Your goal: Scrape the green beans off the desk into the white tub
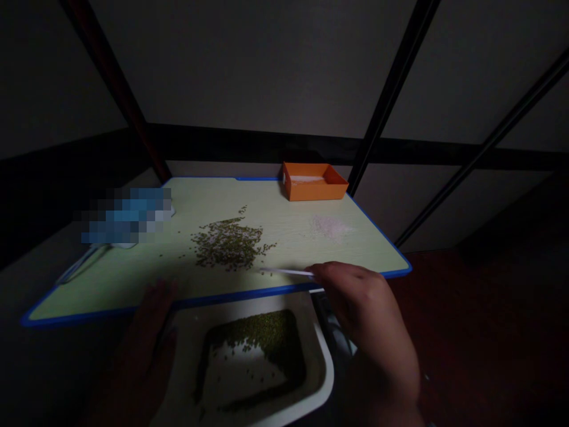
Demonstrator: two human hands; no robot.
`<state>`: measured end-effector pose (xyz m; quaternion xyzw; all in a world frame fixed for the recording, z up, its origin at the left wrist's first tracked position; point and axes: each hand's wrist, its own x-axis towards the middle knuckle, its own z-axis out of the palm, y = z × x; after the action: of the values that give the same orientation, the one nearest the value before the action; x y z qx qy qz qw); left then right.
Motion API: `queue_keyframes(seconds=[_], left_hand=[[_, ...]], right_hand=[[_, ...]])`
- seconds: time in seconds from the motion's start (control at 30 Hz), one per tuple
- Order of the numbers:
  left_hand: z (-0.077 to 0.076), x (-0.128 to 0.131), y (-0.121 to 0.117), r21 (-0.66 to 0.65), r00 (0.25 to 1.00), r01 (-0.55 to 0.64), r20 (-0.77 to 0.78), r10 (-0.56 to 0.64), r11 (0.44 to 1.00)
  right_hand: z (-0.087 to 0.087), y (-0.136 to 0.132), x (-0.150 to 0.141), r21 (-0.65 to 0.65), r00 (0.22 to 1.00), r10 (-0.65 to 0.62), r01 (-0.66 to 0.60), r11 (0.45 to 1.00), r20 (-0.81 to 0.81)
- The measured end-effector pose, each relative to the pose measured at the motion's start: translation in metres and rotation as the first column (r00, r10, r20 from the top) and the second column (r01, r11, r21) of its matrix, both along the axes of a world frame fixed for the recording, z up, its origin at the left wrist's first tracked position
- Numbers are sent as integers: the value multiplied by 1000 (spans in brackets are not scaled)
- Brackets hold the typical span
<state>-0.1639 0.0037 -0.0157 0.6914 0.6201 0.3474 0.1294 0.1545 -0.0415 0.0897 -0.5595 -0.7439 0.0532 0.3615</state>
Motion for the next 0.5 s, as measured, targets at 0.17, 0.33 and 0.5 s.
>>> queue_keyframes(seconds=[0.17, 0.33, 0.5], left_hand=[[1, 1, 0, 6, 1000, -1, 10, 1, 1000], [2, 2, -1, 9, 1000, 0, 12, 0, 1000], [1, 3, -2, 8, 1000, -4, 12, 4, 1000]], right_hand=[[2, -4, -2, -17, 999, 44, -44, 999, -28], [1, -4, -2, 27, 999, 29, -28, 999, -17], [1, -4, -7, 45, 997, 72, -72, 996, 10]])
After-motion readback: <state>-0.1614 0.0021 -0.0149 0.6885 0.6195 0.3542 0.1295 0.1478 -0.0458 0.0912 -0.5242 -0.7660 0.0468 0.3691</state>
